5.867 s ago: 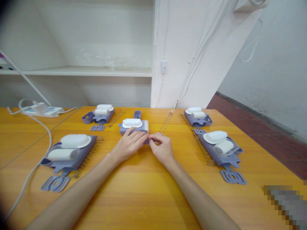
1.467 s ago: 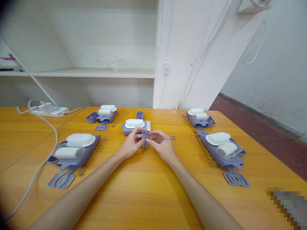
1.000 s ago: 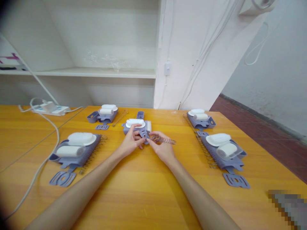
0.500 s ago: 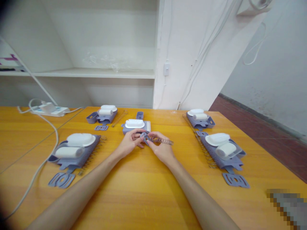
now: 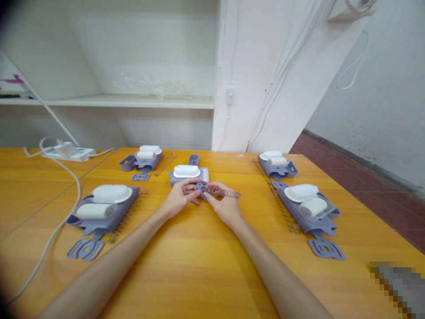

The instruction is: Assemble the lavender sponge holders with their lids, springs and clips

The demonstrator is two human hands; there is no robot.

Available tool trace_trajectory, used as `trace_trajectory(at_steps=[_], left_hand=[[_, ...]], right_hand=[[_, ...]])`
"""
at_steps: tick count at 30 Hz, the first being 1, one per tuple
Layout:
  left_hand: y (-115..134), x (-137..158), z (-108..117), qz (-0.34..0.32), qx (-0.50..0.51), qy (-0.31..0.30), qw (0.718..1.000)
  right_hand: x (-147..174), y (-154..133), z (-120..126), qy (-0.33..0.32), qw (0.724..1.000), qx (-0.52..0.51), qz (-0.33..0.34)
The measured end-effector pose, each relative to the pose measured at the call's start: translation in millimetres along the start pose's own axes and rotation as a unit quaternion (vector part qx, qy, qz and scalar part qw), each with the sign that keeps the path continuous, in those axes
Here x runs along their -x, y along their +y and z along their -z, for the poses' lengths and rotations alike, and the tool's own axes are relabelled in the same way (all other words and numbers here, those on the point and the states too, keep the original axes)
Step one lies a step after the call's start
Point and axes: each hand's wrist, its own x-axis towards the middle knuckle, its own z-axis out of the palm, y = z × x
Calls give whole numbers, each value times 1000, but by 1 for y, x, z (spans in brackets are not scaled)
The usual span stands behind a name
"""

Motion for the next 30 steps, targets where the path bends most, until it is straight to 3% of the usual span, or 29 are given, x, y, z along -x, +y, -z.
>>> trace_trajectory(at_steps=[8, 16, 30], left_hand=[[0, 0, -1, 2, 7, 8, 1000], [-10, -5, 2, -7, 8, 19, 1000], [-5, -3, -1, -5, 0, 67, 998]], right_hand=[[0, 1, 0, 9, 1000, 14, 8], [4, -1, 1, 31, 994, 100, 35], [7, -3, -3, 28, 974, 177, 135]])
